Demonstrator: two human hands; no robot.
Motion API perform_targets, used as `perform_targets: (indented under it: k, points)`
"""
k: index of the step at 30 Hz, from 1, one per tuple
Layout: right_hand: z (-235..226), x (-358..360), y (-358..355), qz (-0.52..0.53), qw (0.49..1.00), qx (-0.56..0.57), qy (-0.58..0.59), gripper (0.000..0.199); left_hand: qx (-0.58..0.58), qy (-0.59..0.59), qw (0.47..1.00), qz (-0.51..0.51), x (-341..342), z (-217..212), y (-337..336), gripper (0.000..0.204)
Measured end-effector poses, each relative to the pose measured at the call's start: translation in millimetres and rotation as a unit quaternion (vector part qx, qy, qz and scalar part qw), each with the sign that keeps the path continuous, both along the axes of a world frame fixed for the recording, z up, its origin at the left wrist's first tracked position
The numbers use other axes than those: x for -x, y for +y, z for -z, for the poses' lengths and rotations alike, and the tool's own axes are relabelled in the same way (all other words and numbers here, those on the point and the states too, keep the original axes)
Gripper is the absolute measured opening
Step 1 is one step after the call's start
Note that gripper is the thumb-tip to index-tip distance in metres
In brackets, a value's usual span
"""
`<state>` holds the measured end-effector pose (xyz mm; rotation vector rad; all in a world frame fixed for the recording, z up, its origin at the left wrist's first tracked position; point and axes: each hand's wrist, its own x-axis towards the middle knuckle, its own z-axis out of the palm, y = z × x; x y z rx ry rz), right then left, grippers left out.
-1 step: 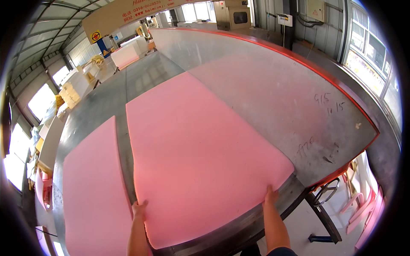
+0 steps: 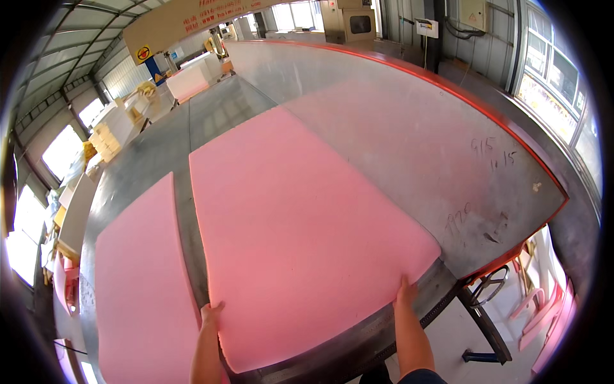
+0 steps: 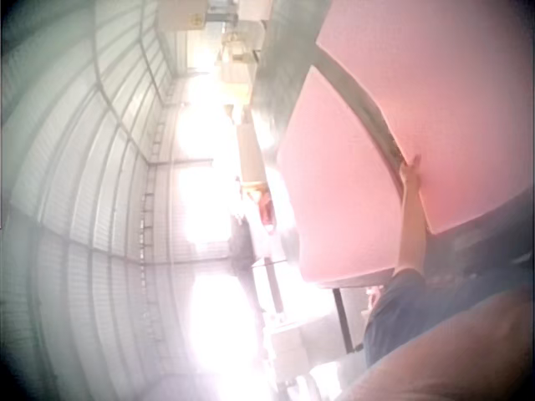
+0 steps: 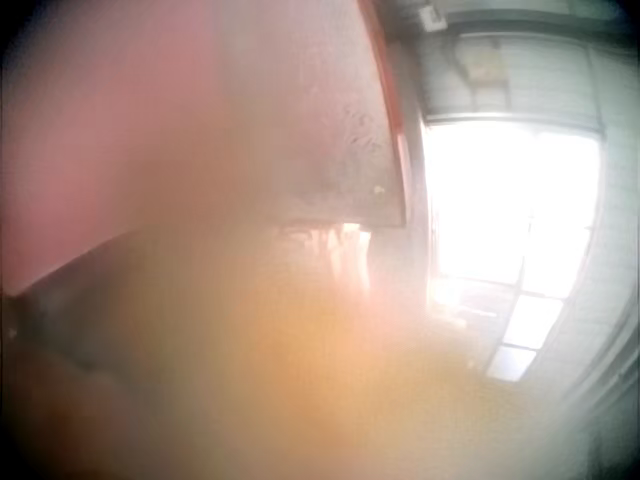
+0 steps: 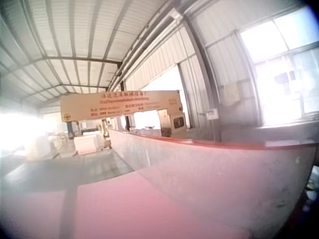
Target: The person positions large pink foam sheets on a hydraulic guillotine cutter, aligns them, and cuts them into smaller rectangular pieces. The person removes the cut strips and stacks the finished pieces. The person briefly consults a notebook before resuming cutting.
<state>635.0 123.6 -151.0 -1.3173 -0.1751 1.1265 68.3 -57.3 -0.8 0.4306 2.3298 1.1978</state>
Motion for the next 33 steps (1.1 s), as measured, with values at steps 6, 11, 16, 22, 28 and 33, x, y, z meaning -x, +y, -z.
perform_targets:
  k: [6,11,16,22,28,33]
  points:
    - [-6,8,12,0.02,0.996,-0.08,0.017,0.049,-0.084,0.047,0.995,0.031,-18,-34,28,0.047]
    - [18,19,-2,0.065,0.998,-0.017,0.017,0.047,0.191,0.239,0.952,0.02,18,52,2,0.063]
    - [40,2,4,0.063,0.997,-0.013,-0.051,0.051,0.14,0.085,0.986,0.028,4,13,29,0.049]
    - [32,-17,-8,0.042,0.999,-0.023,-0.018,0.048,-0.023,0.007,0.998,0.052,17,32,-2,0.047]
    - [36,-58,-24,-0.071,0.96,0.2,-0.182,0.057,0.274,0.236,0.918,0.162,18,48,6,0.066]
    - [7,-144,-53,-0.091,0.773,0.248,-0.576,0.052,0.055,0.284,0.957,0.014,19,63,14,0.068]
